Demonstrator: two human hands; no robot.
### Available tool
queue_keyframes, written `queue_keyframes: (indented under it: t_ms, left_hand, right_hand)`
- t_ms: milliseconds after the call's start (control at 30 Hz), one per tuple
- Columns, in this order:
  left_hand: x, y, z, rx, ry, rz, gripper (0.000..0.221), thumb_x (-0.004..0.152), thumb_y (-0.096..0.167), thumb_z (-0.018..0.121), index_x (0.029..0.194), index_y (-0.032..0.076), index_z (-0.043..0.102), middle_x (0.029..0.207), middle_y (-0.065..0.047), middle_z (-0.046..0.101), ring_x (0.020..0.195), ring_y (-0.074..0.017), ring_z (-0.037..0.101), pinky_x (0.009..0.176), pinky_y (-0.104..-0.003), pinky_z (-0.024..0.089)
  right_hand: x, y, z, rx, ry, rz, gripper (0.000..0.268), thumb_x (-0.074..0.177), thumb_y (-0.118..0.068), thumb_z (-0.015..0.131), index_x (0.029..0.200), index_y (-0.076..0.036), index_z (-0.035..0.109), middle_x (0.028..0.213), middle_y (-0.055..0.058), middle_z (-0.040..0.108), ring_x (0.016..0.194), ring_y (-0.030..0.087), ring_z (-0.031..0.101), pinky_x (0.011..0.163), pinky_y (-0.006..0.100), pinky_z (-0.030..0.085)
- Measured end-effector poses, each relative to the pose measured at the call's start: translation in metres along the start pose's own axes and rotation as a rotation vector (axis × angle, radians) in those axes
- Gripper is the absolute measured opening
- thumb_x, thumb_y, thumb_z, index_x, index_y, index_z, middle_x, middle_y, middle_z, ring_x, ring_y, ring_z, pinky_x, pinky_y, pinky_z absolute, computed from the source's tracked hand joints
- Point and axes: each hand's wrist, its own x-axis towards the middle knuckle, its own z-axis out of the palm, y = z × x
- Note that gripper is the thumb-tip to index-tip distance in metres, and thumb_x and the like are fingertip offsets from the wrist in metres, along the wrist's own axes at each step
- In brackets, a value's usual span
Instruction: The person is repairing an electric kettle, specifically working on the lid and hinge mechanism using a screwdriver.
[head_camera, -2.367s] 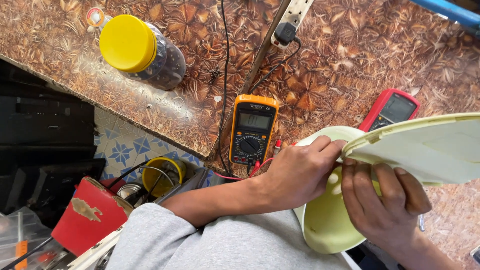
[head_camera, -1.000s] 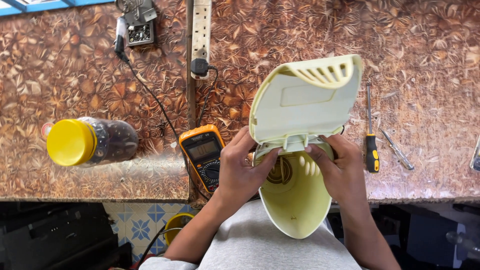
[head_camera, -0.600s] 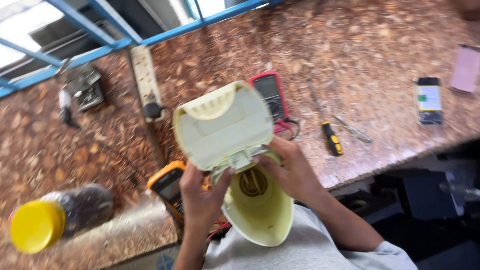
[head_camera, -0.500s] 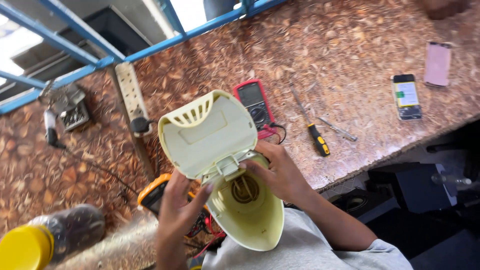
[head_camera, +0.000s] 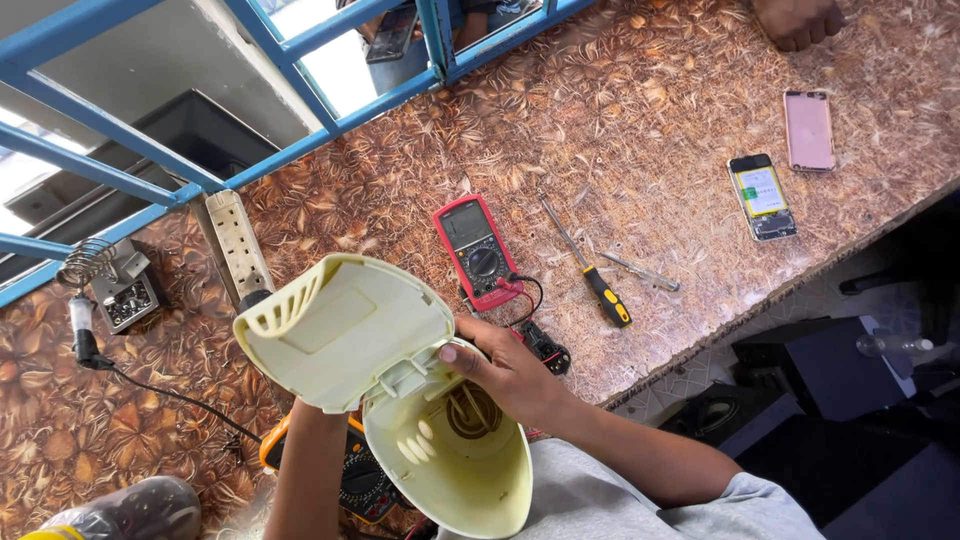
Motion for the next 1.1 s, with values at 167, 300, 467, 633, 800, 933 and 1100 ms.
queue_keyframes:
  t_ms: [167,300,467,633,800,933,1100]
  left_hand:
    - [0.048,-0.027,-0.013,0.018,-0.078,0.008,0.042,0.093,0.013,0.06,0.13,-0.007,0.063,0.124,-0.018,0.069,0.118,-0.0277,0.064,0.104,-0.039,0.051]
    - [0.094,-0.046,-0.022,0.028,-0.149,0.012,0.043,0.091,0.014,0.062,0.129,-0.006,0.064,0.12,-0.016,0.07,0.114,-0.026,0.065,0.101,-0.038,0.052]
    - [0.109,-0.076,-0.028,0.014,-0.188,-0.022,0.044,0.089,0.016,0.065,0.128,-0.004,0.064,0.115,-0.015,0.071,0.108,-0.0239,0.067,0.097,-0.037,0.053]
    - [0.126,-0.08,-0.022,0.011,-0.191,-0.012,0.044,0.087,0.017,0.067,0.127,-0.003,0.065,0.11,-0.013,0.072,0.103,-0.0218,0.068,0.092,-0.035,0.054]
    - [0.127,-0.073,-0.015,0.014,-0.196,-0.004,0.045,0.085,0.019,0.069,0.125,-0.002,0.066,0.106,-0.011,0.073,0.098,-0.0197,0.069,0.088,-0.034,0.055]
    - [0.106,-0.053,-0.004,0.025,-0.194,0.0,0.046,0.084,0.02,0.071,0.124,-0.001,0.066,0.102,-0.01,0.074,0.093,-0.018,0.07,0.085,-0.033,0.056]
    - [0.048,-0.014,0.017,0.044,-0.122,0.007,0.047,0.082,0.021,0.074,0.123,0.0,0.067,0.097,-0.008,0.075,0.088,-0.0159,0.071,0.081,-0.031,0.057]
  right_hand:
    - [0.009,0.008,-0.011,0.017,-0.077,0.109,0.042,0.102,-0.036,0.056,0.125,-0.003,0.07,0.11,0.015,0.072,0.106,0.022,0.062,0.099,0.046,0.05]
    - [0.021,0.016,-0.021,-0.166,-0.2,0.043,0.073,0.092,-0.067,0.048,0.122,-0.004,0.072,0.166,0.011,0.021,0.158,0.013,0.005,0.123,0.043,0.021]
    - [0.018,0.041,-0.026,-0.04,-0.191,0.113,0.056,0.092,-0.057,0.061,0.113,-0.006,0.074,0.17,0.006,0.011,0.159,0.012,0.002,0.124,0.042,0.017]
    - [0.017,0.034,-0.026,0.008,-0.207,0.164,0.058,0.089,-0.058,0.064,0.107,-0.005,0.077,0.149,0.011,0.043,0.155,0.015,0.016,0.115,0.041,0.044]
    - [0.007,0.057,-0.029,0.132,-0.131,0.172,0.052,0.099,-0.035,0.062,0.125,0.01,0.069,0.112,0.031,0.072,0.103,0.04,0.068,0.103,0.055,0.045]
    - [0.006,0.045,-0.028,0.131,-0.109,0.14,0.044,0.097,-0.034,0.066,0.116,0.004,0.077,0.102,0.017,0.074,0.097,0.026,0.067,0.095,0.048,0.05]
    - [0.012,0.02,-0.016,0.099,-0.012,0.123,0.031,0.097,-0.03,0.067,0.093,-0.001,0.078,0.082,0.005,0.071,0.074,0.01,0.064,0.077,0.031,0.055]
